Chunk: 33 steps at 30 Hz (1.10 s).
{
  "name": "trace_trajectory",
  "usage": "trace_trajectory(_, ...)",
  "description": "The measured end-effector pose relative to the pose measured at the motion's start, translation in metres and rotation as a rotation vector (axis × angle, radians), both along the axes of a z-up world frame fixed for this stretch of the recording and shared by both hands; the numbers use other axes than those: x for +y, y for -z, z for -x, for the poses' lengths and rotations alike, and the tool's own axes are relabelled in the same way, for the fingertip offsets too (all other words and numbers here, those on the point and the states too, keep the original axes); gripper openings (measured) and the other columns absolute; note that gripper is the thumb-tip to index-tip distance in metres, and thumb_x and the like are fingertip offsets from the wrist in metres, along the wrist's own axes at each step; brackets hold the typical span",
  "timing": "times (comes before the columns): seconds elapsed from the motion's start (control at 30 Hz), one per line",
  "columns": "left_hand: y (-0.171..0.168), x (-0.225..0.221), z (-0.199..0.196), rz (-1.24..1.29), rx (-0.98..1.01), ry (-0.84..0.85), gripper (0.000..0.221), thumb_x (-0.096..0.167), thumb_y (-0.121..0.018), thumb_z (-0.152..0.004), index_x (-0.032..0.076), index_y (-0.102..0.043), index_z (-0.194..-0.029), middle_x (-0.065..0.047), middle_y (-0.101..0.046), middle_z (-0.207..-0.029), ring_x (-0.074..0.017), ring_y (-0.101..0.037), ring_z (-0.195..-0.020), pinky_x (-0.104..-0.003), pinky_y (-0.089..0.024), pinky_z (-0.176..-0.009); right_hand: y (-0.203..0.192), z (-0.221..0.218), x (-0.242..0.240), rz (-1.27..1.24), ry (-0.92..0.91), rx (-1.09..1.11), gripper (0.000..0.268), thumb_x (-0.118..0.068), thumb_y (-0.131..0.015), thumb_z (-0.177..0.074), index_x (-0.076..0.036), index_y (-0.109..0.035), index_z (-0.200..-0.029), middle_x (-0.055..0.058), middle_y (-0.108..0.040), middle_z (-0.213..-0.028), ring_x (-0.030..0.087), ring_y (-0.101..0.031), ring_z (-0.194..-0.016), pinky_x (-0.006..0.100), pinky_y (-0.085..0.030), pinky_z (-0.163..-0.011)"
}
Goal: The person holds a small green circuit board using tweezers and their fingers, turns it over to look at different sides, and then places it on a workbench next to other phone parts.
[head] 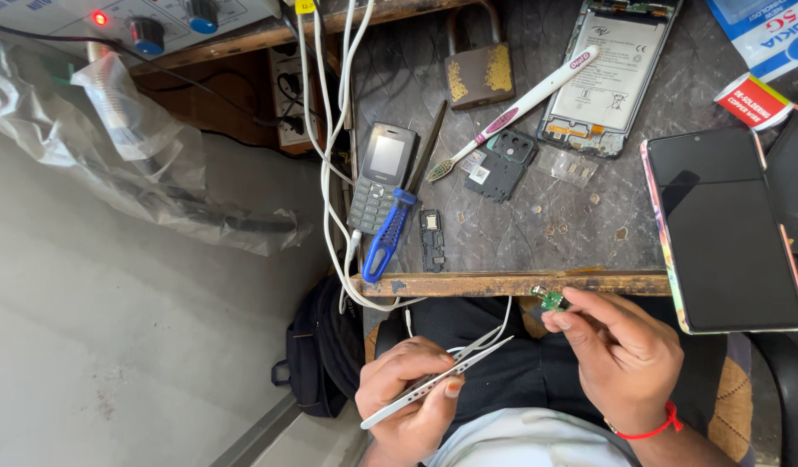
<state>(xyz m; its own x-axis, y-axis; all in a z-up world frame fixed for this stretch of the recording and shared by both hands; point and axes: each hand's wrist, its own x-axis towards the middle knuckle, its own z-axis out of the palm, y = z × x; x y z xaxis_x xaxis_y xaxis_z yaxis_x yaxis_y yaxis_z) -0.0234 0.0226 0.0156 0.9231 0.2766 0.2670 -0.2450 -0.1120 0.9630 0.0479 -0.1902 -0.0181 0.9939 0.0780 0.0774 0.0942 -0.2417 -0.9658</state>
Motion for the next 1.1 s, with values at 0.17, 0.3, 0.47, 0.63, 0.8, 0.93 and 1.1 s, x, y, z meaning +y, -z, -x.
trace_trajectory(0.17,0.002,-0.008,-0.01,-0.029,0.056,0.012,0.016,-0.004,-0.072,-0.089,-0.007,-0.067,-0.104,-0.014,-0.078,-0.084,-0.0233,-0.079,-0.074,-0.034,-0.066,-0.071,-0.016,-0.006,0.001,0.178,-0.009,0.041,0.028,0.001,-0.075,-0.087,0.003,-0.072,-0.115,0.011,-0.078,-0.096,0.013,-0.078,-0.083,0.021,-0.06,-0.068)
trace_trajectory(0.3,0.006,-0.007,-0.021,-0.124,-0.063,0.058,0.02,-0.005,-0.072,-0.084,-0.005,-0.068,-0.103,-0.015,-0.074,-0.084,-0.0247,-0.076,-0.073,-0.034,-0.063,-0.07,-0.023,-0.008,0.003,0.228,-0.005,0.056,0.028,0.0,-0.076,-0.087,0.002,-0.073,-0.115,0.009,-0.079,-0.096,0.012,-0.078,-0.083,0.02,-0.06,-0.068)
trace_trajectory(0.47,0.003,-0.006,-0.025,-0.135,-0.027,0.093,0.023,-0.001,-0.073,-0.081,-0.006,-0.066,-0.102,-0.019,-0.072,-0.086,-0.0269,-0.074,-0.071,-0.033,-0.06,-0.067,-0.027,-0.011,0.005,0.304,0.017,0.043,0.028,-0.002,-0.079,-0.085,0.002,-0.074,-0.112,0.009,-0.078,-0.094,0.011,-0.076,-0.077,0.02,-0.056,-0.062)
trace_trajectory(0.63,0.006,-0.012,-0.028,-0.155,-0.043,0.104,0.019,-0.004,-0.076,-0.089,-0.005,-0.063,-0.102,-0.017,-0.074,-0.088,-0.028,-0.078,-0.078,-0.036,-0.065,-0.075,-0.028,-0.011,0.005,0.346,0.003,0.009,0.027,-0.002,-0.08,-0.085,0.001,-0.074,-0.112,0.009,-0.078,-0.095,0.011,-0.076,-0.081,0.02,-0.057,-0.065)
trace_trajectory(0.8,0.012,-0.019,-0.033,-0.216,-0.105,0.093,0.019,-0.008,-0.076,-0.09,-0.005,-0.059,-0.098,-0.017,-0.075,-0.088,-0.0274,-0.079,-0.08,-0.035,-0.066,-0.074,-0.027,-0.011,0.004,0.4,-0.006,-0.052,0.028,-0.002,-0.082,-0.084,0.001,-0.075,-0.11,0.011,-0.077,-0.098,0.014,-0.076,-0.083,0.023,-0.058,-0.069)
trace_trajectory(0.93,0.016,-0.023,-0.039,-0.253,-0.129,0.111,0.021,-0.009,-0.077,-0.089,-0.004,-0.059,-0.097,-0.017,-0.074,-0.089,-0.0278,-0.078,-0.081,-0.035,-0.065,-0.074,-0.027,-0.012,0.004,0.396,-0.009,-0.06,0.028,-0.003,-0.082,-0.084,0.001,-0.074,-0.111,0.012,-0.077,-0.099,0.014,-0.076,-0.084,0.024,-0.058,-0.071)
trace_trajectory(1.1,0.018,-0.026,-0.043,-0.277,-0.149,0.11,0.023,-0.009,-0.079,-0.087,-0.004,-0.058,-0.096,-0.017,-0.073,-0.089,-0.0283,-0.077,-0.081,-0.035,-0.065,-0.073,-0.026,-0.012,0.003,0.399,-0.011,-0.064,0.029,-0.005,-0.082,-0.083,0.0,-0.075,-0.11,0.011,-0.078,-0.098,0.014,-0.076,-0.083,0.024,-0.058,-0.07)
